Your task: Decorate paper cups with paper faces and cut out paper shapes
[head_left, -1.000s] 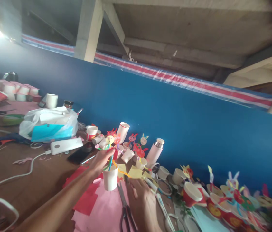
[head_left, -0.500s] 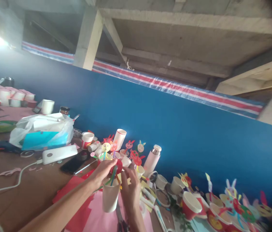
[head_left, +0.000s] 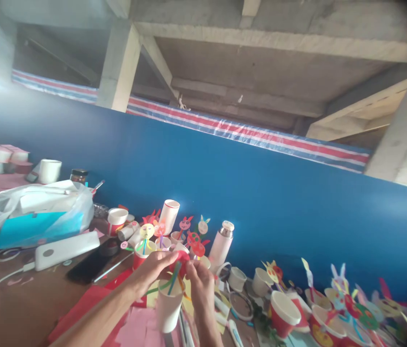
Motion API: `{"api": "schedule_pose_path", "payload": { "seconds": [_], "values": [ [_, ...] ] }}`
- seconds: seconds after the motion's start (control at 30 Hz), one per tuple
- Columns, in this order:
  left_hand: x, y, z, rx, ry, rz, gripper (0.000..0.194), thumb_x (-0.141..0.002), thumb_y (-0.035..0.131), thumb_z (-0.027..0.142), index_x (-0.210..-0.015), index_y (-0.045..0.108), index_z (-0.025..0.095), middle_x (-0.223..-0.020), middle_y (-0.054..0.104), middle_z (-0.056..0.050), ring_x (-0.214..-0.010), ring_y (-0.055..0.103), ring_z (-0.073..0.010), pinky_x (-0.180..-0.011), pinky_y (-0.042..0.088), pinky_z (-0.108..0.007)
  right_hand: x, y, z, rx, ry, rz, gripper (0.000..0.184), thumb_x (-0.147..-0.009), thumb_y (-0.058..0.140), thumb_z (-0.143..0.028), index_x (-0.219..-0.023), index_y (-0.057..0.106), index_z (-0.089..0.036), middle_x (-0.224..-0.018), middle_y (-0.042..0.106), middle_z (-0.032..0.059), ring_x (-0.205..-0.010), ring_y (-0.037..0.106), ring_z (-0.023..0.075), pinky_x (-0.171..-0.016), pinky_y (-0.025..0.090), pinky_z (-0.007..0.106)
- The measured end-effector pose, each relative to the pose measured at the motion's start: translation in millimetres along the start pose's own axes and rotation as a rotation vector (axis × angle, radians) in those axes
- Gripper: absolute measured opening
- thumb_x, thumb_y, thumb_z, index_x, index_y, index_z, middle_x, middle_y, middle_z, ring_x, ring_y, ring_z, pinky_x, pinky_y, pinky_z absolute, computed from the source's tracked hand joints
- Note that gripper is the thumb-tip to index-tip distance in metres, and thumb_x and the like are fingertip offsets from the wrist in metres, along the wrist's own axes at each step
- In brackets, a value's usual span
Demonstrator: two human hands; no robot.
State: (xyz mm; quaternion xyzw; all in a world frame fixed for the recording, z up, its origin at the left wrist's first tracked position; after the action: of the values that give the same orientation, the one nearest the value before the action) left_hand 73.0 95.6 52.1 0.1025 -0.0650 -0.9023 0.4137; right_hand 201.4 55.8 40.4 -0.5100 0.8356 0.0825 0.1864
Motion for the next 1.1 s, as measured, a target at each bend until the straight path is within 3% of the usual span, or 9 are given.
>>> {"api": "schedule_pose_path", "payload": {
  "seconds": [0.1, 0.3, 0.5, 0.6, 0.77, 0.87, 0.97, 1.03, 1.1],
  "values": [
    [-5, -5.7, 0, -0.104, 0.01, 0.007, 0.042, -0.072, 0.065, 0.051, -0.084, 0.067, 0.011, -0.075, 0.063, -0.004, -0.074, 0.06, -0.0179, -0.071, 0.046, -0.028, -2, -9, 1, -0.083, 0.032, 0.041, 0.036, -0.071, 0.061, -0.049, -0.059, 0.06, -0.016, -0.052, 0.055, -0.0012, -0.051, 0.047, 0.0119, -0.051, 0.039, 0.022],
    [-12, -13.4, -10, -0.128, 0.04, 0.152, 0.033, -0.063, 0.069, 0.044, -0.059, 0.058, 0.013, -0.053, 0.052, 0.002, -0.053, 0.048, -0.011, -0.056, 0.037, -0.024, -2, -11, 2, -0.169, 0.045, 0.055, 0.036, -0.071, 0.064, -0.049, -0.057, 0.06, -0.016, -0.052, 0.055, -0.0014, -0.052, 0.049, 0.0118, -0.053, 0.042, 0.022],
    [-10, -15.0, -6, -0.139, 0.033, 0.189, 0.03, -0.063, 0.066, 0.042, -0.063, 0.061, 0.012, -0.054, 0.056, 0.001, -0.055, 0.053, -0.0131, -0.058, 0.04, -0.024, 2, 3, 5, -0.212, 0.087, -0.106, 0.033, -0.074, 0.064, -0.045, -0.081, 0.071, -0.014, -0.068, 0.069, 0.004, -0.066, 0.061, 0.0178, -0.064, 0.047, 0.025],
    [-10, -17.8, -6, -0.169, 0.067, 0.187, 0.032, -0.066, 0.064, 0.043, -0.067, 0.064, 0.011, -0.057, 0.059, -0.001, -0.058, 0.057, -0.0151, -0.059, 0.042, -0.024, 2, 1, 10, -0.155, 0.09, -0.083, 0.035, -0.073, 0.063, -0.046, -0.076, 0.072, -0.013, -0.068, 0.071, 0.0059, -0.065, 0.062, 0.0191, -0.063, 0.048, 0.026],
    [3, -20.4, 0, -0.268, 0.231, 0.403, 0.037, -0.076, 0.057, 0.048, -0.085, 0.068, 0.014, -0.081, 0.069, -0.007, -0.081, 0.063, -0.0219, -0.068, 0.048, -0.026, 2, -17, 6, 0.076, 0.009, 0.161, 0.038, -0.076, 0.058, -0.048, -0.074, 0.072, -0.013, -0.061, 0.068, 0.0034, -0.062, 0.061, 0.0185, -0.058, 0.045, 0.023],
    [5, 0.0, 0, -0.349, 0.263, 0.282, 0.038, -0.081, 0.053, 0.046, -0.095, 0.069, 0.015, -0.091, 0.069, -0.008, -0.09, 0.063, -0.0236, -0.078, 0.049, -0.028, 5, -21, -2, 0.184, -0.086, 0.252, 0.035, -0.08, 0.055, -0.045, -0.079, 0.072, -0.014, -0.066, 0.069, 0.0037, -0.063, 0.061, 0.0179, -0.059, 0.043, 0.023],
    [0, 12.6, -4, -0.33, 0.265, 0.177, 0.04, -0.082, 0.052, 0.044, -0.109, 0.066, 0.017, -0.108, 0.066, -0.008, -0.103, 0.059, -0.0248, -0.088, 0.047, -0.029, 10, -17, -14, 0.323, -0.291, 0.25, 0.026, -0.083, 0.055, -0.038, -0.081, 0.071, -0.018, -0.077, 0.07, 0.0042, -0.071, 0.062, 0.0182, -0.068, 0.042, 0.025],
    [-4, 9.8, -6, -0.276, 0.266, 0.214, 0.042, -0.082, 0.053, 0.044, -0.112, 0.063, 0.017, -0.113, 0.064, -0.008, -0.106, 0.058, -0.0246, -0.09, 0.046, -0.03, 12, -14, -17, 0.403, -0.38, 0.232, 0.021, -0.084, 0.055, -0.035, -0.083, 0.071, -0.021, -0.08, 0.071, 0.0035, -0.075, 0.063, 0.0185, -0.072, 0.04, 0.026],
    [-5, 2.1, -8, -0.253, 0.26, 0.329, 0.044, -0.081, 0.055, 0.047, -0.112, 0.062, 0.017, -0.112, 0.064, -0.009, -0.102, 0.06, -0.0247, -0.088, 0.047, -0.03, 11, -18, -16, 0.431, -0.388, 0.267, 0.022, -0.086, 0.053, -0.035, -0.083, 0.07, -0.022, -0.079, 0.07, 0.0034, -0.074, 0.063, 0.0183, -0.072, 0.039, 0.027]
  ]
}}
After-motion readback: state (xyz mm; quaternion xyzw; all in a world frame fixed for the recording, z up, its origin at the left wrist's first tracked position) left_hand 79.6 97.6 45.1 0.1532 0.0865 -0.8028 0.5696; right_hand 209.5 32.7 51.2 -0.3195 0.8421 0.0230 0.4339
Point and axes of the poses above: each hand's wrist, its own x-axis away from the middle knuckle, its own y-axis out of the palm, z = x × y, the point moved 6 cm from there along -x, towards the middle knuckle
